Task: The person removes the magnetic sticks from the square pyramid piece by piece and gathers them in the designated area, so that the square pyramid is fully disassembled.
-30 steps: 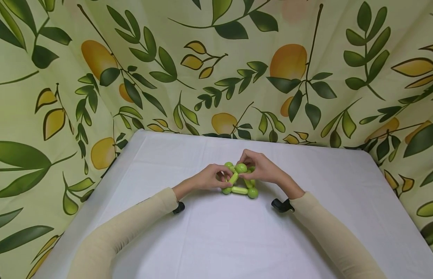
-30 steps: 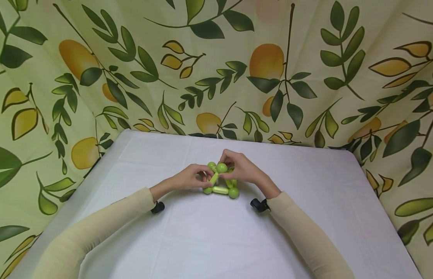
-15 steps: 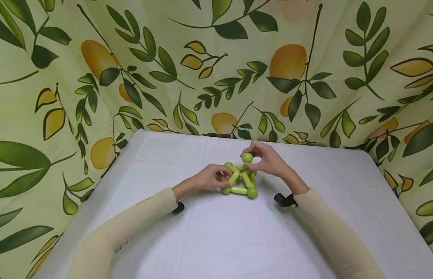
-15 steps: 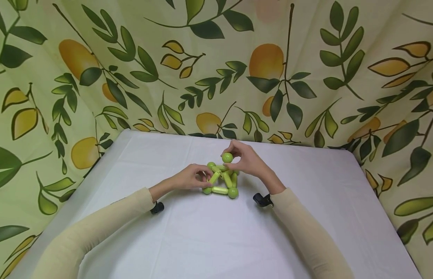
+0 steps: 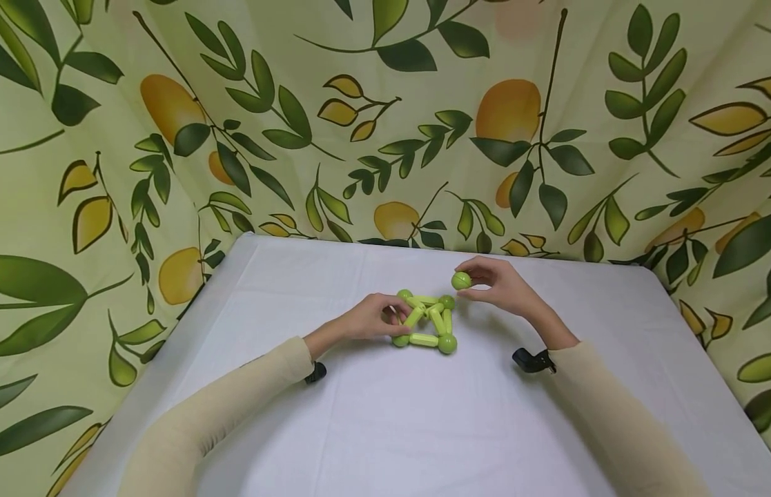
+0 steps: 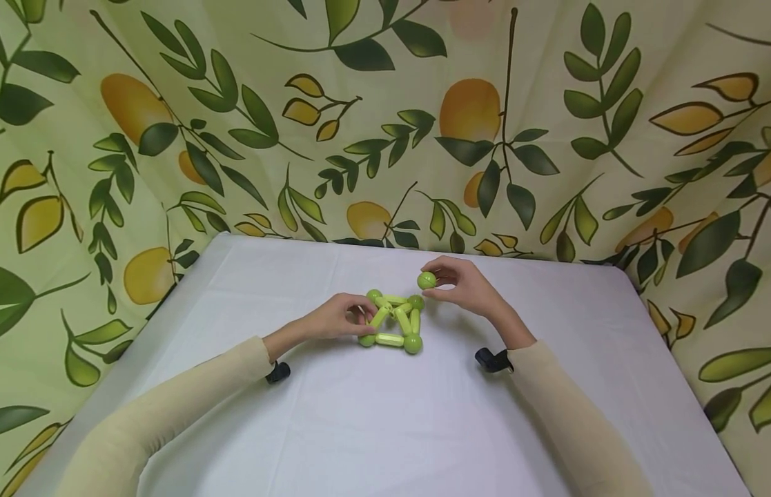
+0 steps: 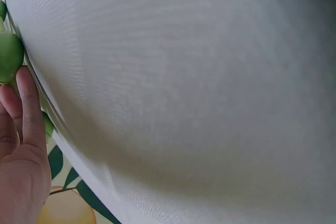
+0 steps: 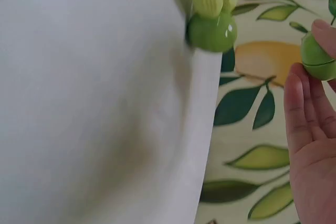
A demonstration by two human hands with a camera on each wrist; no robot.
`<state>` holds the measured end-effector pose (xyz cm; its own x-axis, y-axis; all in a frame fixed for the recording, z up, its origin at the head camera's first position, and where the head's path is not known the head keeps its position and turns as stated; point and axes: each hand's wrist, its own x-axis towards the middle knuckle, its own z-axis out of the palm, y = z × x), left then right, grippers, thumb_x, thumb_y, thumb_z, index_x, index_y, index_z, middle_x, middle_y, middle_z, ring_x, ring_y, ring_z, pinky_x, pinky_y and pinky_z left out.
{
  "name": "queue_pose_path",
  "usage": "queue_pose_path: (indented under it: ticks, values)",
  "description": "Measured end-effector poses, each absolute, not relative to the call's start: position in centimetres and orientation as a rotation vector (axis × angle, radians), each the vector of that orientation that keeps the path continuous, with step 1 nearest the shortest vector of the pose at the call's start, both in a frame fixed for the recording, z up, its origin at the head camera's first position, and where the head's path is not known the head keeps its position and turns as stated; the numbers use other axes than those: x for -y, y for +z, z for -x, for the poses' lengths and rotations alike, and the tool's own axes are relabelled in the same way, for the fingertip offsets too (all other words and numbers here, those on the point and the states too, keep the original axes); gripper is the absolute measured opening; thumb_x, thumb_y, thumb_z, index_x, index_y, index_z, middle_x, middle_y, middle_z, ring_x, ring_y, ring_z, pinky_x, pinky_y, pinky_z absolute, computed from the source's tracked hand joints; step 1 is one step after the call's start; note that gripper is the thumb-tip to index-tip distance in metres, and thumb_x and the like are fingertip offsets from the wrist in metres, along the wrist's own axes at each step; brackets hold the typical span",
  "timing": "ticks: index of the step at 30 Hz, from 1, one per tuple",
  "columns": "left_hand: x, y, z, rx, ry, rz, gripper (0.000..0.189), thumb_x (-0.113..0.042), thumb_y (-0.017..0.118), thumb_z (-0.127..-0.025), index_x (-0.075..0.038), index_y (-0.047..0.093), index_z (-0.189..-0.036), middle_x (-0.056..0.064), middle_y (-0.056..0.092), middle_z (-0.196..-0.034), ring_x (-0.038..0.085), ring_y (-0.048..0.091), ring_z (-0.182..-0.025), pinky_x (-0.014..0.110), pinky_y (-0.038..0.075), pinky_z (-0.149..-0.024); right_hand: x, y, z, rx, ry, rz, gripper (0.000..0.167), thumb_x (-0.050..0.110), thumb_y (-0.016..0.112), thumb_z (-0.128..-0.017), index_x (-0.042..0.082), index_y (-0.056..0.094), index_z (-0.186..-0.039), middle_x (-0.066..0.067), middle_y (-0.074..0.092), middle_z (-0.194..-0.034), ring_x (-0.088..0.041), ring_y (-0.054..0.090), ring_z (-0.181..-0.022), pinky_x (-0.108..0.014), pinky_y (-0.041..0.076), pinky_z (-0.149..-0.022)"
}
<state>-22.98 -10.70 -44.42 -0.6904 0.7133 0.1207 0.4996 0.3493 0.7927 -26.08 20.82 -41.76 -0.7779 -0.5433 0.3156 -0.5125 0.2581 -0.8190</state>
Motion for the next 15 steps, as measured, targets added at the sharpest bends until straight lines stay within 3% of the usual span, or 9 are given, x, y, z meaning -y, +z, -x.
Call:
queue_pose_path:
  ticks: [6, 15]
  values:
    - [10.5, -44.5, 23.0, -2.371, 1.251, -1.098, 0.022, -0.009, 0.082, -0.088, -0.003, 0.07, -0.105, -0.001, 0.065, -0.092, 0.013, 0.063, -0.081, 0.027, 0.053, -0.079, -24.1, -42.4, 25.4, -2.578, -1.525, 0.973, 0.042, -0.004, 0.083, -0.083, -0.005, 0.066, -0.121, -0.015, 0.067, -0.115, -0.023, 0.066, -0.101, -0.023, 0.052, -0.089]
    - [10.5, -44.6, 23.0, -2.382, 1.255, -1.068, 0.022, -0.009, 0.083, -0.087, -0.003, 0.07, -0.104, -0.001, 0.065, -0.091, 0.012, 0.062, -0.079, 0.028, 0.054, -0.078, -28.5, -43.6, 24.7, -2.597, -1.556, 0.875, 0.039, -0.009, 0.08, -0.083, -0.004, 0.065, -0.12, -0.019, 0.065, -0.115, -0.021, 0.067, -0.102, -0.022, 0.053, -0.088]
